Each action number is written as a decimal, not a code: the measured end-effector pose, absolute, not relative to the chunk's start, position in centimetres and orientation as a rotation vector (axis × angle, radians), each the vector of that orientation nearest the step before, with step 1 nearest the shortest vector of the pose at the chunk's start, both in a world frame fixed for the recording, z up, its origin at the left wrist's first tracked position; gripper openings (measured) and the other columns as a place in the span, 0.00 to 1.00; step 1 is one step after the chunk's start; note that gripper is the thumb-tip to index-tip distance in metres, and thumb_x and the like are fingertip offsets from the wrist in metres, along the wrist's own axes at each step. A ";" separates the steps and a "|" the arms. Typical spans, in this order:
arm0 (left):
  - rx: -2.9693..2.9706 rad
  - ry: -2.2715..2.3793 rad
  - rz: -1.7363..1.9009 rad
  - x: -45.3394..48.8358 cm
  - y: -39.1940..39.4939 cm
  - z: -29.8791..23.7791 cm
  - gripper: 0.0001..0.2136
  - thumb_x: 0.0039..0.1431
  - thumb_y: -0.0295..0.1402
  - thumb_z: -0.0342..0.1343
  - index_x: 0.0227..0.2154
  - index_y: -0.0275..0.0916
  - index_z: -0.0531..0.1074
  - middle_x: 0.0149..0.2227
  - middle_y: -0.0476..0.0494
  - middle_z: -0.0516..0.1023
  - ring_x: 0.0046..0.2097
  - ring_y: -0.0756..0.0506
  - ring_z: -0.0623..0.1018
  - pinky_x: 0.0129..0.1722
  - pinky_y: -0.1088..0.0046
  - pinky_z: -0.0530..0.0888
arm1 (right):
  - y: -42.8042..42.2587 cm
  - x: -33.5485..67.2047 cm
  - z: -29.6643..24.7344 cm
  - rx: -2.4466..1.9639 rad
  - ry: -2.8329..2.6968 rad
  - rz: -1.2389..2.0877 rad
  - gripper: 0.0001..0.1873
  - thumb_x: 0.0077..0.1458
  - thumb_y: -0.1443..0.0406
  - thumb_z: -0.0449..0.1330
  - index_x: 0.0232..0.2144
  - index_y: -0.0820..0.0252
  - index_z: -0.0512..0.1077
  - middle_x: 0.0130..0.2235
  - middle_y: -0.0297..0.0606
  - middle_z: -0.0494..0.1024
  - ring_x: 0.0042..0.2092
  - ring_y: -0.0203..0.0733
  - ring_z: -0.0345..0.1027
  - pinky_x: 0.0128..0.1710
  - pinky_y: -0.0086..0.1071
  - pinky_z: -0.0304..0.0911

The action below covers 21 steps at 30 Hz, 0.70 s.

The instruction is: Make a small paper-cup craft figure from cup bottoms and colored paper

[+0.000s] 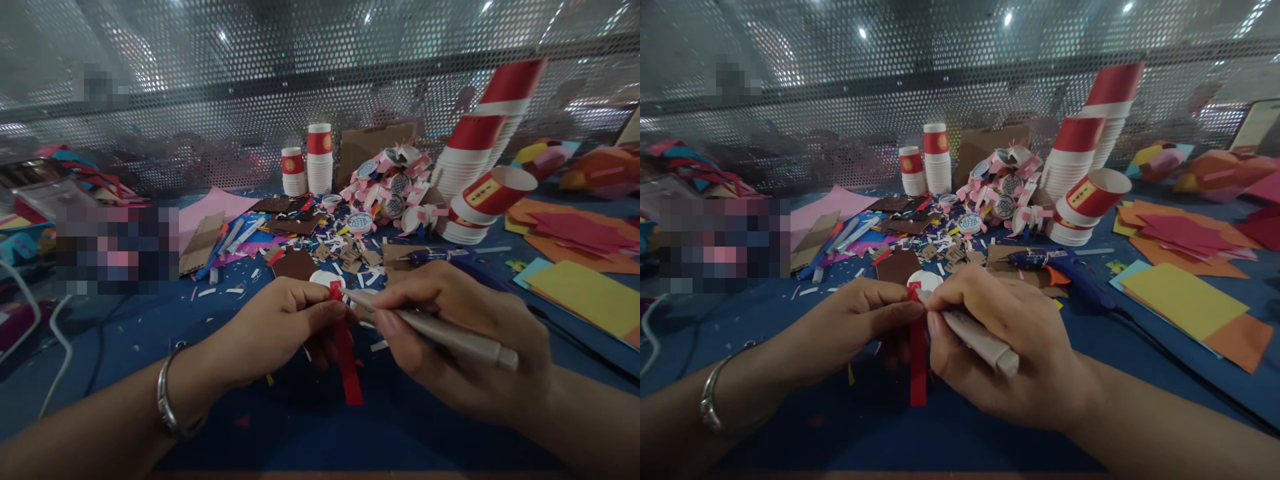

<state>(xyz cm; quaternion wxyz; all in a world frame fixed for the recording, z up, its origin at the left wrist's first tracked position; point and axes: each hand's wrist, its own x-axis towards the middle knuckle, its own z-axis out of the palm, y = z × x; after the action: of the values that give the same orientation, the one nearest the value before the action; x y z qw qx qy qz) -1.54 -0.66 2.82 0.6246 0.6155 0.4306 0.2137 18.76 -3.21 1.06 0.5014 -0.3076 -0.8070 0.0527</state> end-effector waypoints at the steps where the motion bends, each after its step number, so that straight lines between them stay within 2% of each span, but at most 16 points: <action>1: 1.408 0.983 0.489 -1.5 -0.7 2.8 0.13 0.65 0.34 0.57 0.25 0.35 0.75 0.23 0.48 0.78 0.22 0.54 0.75 0.24 0.81 0.72 | -3.2 18.7 1.0 -0.741 -1.949 0.127 0.10 0.55 0.73 0.60 0.37 0.54 0.67 0.29 0.29 0.78 0.26 0.34 0.73 0.26 0.29 0.67; 5: 1.398 0.963 0.491 -1.5 -0.8 2.8 0.12 0.63 0.34 0.59 0.25 0.35 0.75 0.23 0.48 0.79 0.22 0.53 0.75 0.24 0.82 0.72 | -3.1 18.7 0.8 -0.721 -1.953 0.125 0.10 0.55 0.72 0.60 0.37 0.55 0.67 0.29 0.29 0.77 0.25 0.32 0.71 0.26 0.28 0.66; 8: 1.412 0.968 0.484 -1.4 -0.8 2.8 0.13 0.65 0.34 0.57 0.25 0.35 0.75 0.22 0.48 0.78 0.22 0.54 0.75 0.24 0.82 0.72 | -3.0 18.8 0.6 -0.724 -1.964 0.122 0.09 0.55 0.73 0.60 0.36 0.56 0.68 0.28 0.29 0.76 0.24 0.30 0.69 0.25 0.27 0.64; 11: 1.410 0.990 0.475 -1.3 -0.8 2.8 0.15 0.67 0.33 0.55 0.24 0.34 0.75 0.21 0.48 0.77 0.22 0.54 0.75 0.24 0.82 0.72 | -3.0 18.8 0.7 -0.721 -1.981 0.124 0.08 0.55 0.73 0.60 0.36 0.56 0.68 0.29 0.29 0.77 0.25 0.30 0.71 0.25 0.27 0.64; 16: 1.390 1.015 0.475 -1.2 -0.7 3.0 0.13 0.64 0.34 0.57 0.25 0.34 0.74 0.21 0.48 0.77 0.21 0.53 0.75 0.23 0.81 0.72 | -3.1 18.7 0.9 -0.728 -1.939 0.089 0.08 0.55 0.73 0.60 0.36 0.56 0.68 0.30 0.30 0.79 0.26 0.30 0.72 0.28 0.25 0.67; 21: 1.412 1.027 0.500 -1.6 -0.5 2.7 0.14 0.66 0.37 0.55 0.26 0.35 0.74 0.22 0.48 0.77 0.21 0.54 0.74 0.22 0.82 0.72 | -3.1 18.7 1.0 -0.752 -1.869 0.048 0.09 0.55 0.72 0.62 0.37 0.55 0.69 0.30 0.30 0.78 0.27 0.31 0.72 0.27 0.26 0.66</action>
<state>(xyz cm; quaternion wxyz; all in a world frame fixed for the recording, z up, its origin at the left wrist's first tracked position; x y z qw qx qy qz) -1.65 -0.46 2.68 0.6154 0.6128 0.4456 0.2172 18.69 -3.12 1.00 0.5338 -0.3154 -0.7843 0.0200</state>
